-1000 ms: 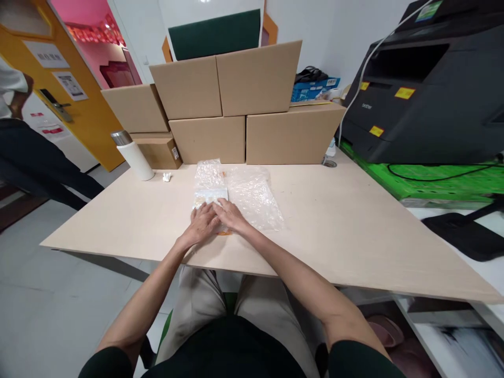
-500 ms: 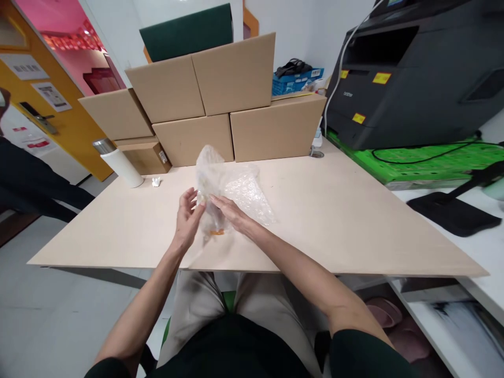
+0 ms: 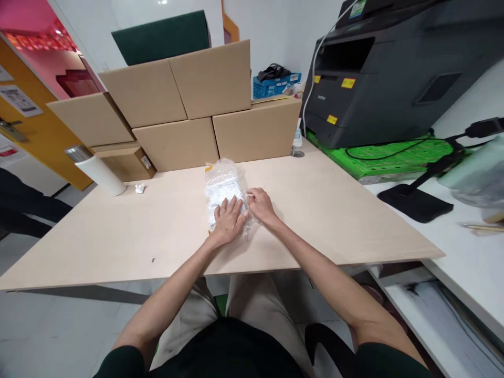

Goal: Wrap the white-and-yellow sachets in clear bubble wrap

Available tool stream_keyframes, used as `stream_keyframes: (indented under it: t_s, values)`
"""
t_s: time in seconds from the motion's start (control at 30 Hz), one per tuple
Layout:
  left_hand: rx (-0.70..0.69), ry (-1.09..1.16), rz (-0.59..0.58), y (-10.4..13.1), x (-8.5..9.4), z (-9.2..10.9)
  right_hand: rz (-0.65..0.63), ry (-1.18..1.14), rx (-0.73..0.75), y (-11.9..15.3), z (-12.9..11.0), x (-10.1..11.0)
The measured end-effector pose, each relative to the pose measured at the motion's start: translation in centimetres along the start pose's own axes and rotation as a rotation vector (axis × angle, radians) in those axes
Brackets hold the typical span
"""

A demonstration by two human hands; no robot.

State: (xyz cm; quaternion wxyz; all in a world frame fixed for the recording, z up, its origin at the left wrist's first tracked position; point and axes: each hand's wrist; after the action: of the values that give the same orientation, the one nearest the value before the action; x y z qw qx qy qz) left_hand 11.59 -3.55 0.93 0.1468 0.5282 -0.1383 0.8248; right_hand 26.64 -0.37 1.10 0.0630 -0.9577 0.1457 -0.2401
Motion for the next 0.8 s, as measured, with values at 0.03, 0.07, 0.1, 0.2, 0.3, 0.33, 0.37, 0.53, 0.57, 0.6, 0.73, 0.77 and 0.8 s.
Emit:
stream_keyframes:
  t_s: [0.03,0.07,0.1,0.2,0.3,0.33,0.37,0.53,0.57,0.6,0.73,0.77,0.8]
  values:
    - [0.013,-0.039,-0.004,-0.1,-0.1,0.2,0.014,0.013,-0.031,-0.6,-0.1,-0.1]
    - [0.020,-0.071,-0.006,-0.1,-0.3,0.4,0.000,-0.011,-0.087,-1.1,-0.2,-0.4]
    - [0.025,-0.093,-0.008,-0.2,-0.3,0.5,-0.029,-0.054,-0.151,-1.7,-0.4,-0.9]
    - [0.014,-0.112,-0.037,-0.3,-0.4,0.6,-0.114,-0.189,-0.278,-3.3,-1.4,-2.6]
    - [-0.030,-0.091,-0.042,-0.1,-0.3,0.3,-0.156,-0.257,-0.326,-4.7,-2.6,-4.0]
    - [-0.050,-0.073,-0.038,0.0,-0.2,0.1,-0.166,-0.285,-0.344,-5.0,-3.0,-4.2]
    - [-0.070,-0.042,-0.033,0.1,0.0,-0.2,-0.172,-0.315,-0.359,-5.2,-3.4,-4.4]
    - [-0.110,0.157,0.196,0.5,3.8,-2.8,-0.225,-0.470,-0.382,-3.6,-4.7,-3.6]
    - [-0.088,0.155,0.269,0.5,5.1,-3.6,-0.284,-0.528,-0.368,-2.7,-4.9,-3.1]
    - [-0.062,0.148,0.311,0.5,6.4,-4.5,-0.369,-0.602,-0.345,-1.8,-5.1,-2.5]
    - [-0.072,0.408,0.215,1.3,10.7,-8.0,-0.645,-0.785,-0.199,1.8,-6.8,0.6]
    - [-0.098,0.575,0.110,1.7,11.2,-8.6,-0.653,-0.796,-0.173,2.3,-7.3,1.2]
    - [-0.116,0.762,0.002,2.2,11.4,-9.1,-0.636,-0.807,-0.152,2.7,-7.8,1.7]
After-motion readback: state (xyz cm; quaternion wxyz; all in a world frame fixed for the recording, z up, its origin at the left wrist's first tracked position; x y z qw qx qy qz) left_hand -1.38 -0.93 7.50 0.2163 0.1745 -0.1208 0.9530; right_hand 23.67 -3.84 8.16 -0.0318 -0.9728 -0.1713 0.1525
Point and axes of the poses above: each hand's wrist, its own y-axis away from the middle knuckle, its own x-axis out of the back of the hand, z = x × y, and after that the axes turned 2 degrees about z, right-handed
